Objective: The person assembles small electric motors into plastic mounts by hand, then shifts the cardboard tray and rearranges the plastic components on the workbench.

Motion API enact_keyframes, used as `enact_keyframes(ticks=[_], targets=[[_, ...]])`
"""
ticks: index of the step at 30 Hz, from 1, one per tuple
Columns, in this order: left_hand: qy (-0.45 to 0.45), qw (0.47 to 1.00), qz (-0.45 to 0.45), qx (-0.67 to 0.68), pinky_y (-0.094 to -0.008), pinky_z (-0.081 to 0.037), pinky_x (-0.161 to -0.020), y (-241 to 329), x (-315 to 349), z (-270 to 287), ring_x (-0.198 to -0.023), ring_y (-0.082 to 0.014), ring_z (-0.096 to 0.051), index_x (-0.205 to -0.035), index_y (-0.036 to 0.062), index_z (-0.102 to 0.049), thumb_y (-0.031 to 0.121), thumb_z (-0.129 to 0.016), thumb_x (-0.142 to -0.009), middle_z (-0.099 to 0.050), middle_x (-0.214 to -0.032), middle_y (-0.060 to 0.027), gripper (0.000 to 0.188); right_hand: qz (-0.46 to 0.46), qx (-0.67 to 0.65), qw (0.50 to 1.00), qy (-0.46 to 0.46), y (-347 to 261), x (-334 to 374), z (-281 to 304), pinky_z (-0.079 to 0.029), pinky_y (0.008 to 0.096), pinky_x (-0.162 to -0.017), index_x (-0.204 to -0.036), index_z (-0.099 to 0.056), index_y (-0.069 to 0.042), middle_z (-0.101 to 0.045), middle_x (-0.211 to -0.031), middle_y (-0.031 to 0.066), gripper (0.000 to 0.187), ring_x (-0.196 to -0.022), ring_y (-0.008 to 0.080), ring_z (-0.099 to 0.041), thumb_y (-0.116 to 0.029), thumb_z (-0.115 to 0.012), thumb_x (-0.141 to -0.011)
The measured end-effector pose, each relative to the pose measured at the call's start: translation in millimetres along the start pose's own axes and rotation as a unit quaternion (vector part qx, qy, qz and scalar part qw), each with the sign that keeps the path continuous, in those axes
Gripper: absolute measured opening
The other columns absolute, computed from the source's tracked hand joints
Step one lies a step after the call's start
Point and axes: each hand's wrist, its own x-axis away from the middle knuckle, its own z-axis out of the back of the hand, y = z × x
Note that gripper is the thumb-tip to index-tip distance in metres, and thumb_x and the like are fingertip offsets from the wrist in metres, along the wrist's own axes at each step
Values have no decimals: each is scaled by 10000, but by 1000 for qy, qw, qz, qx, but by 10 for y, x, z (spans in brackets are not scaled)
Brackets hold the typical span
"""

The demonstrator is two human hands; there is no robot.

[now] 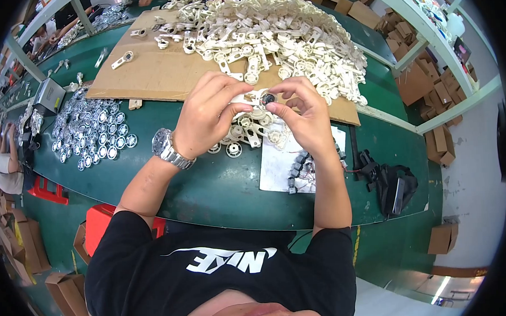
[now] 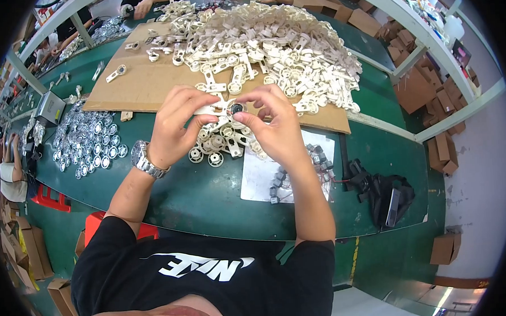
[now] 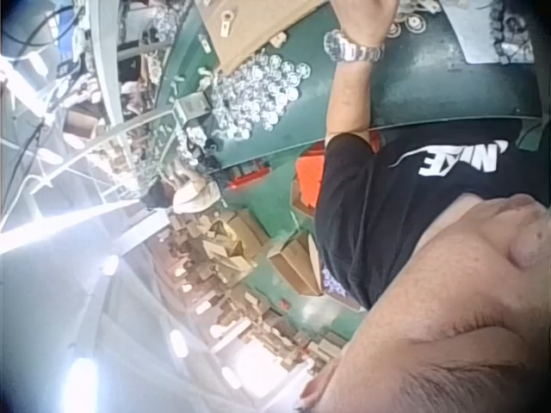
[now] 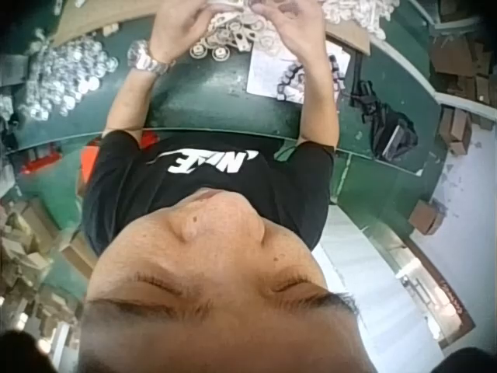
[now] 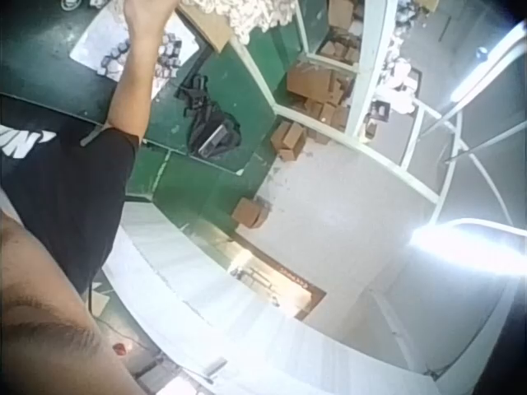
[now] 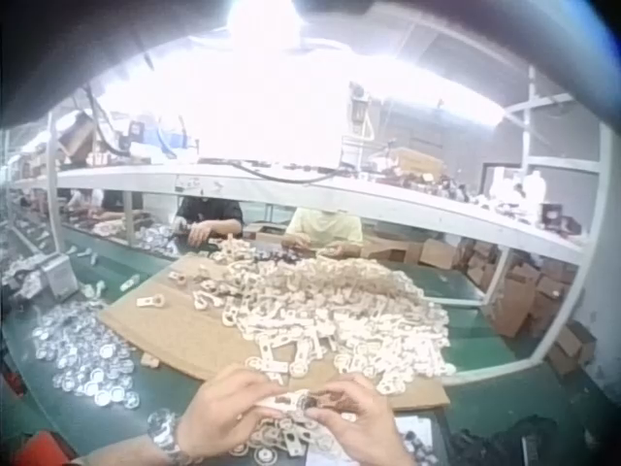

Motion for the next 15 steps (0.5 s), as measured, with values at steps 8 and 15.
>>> enact_keyframes(ticks=[8, 15], targets=[[6, 1000, -18, 19, -399, -510, -829, 6, 8, -4, -963, -308, -631, -1060, 35, -735, 11, -806, -750, -707, -987, -90, 319, -189, -248, 939, -143, -156, 29, 25, -549, 255, -649, -1386, -590, -57, -697, -1011, 40, 421, -792, 102, -653, -147, -708, -992], [6, 999, -32, 19, -397, -513, -814, 49, -1, 27, -951, -297, -625, -1076, 50, -743, 31, -817, -748, -703, -971, -86, 336, -176, -275, 937, -125, -50, 37, 21, -490, 223, -578, -1307, -652, -36, -727, -917, 61, 319, -683, 80, -620, -87, -687, -994]])
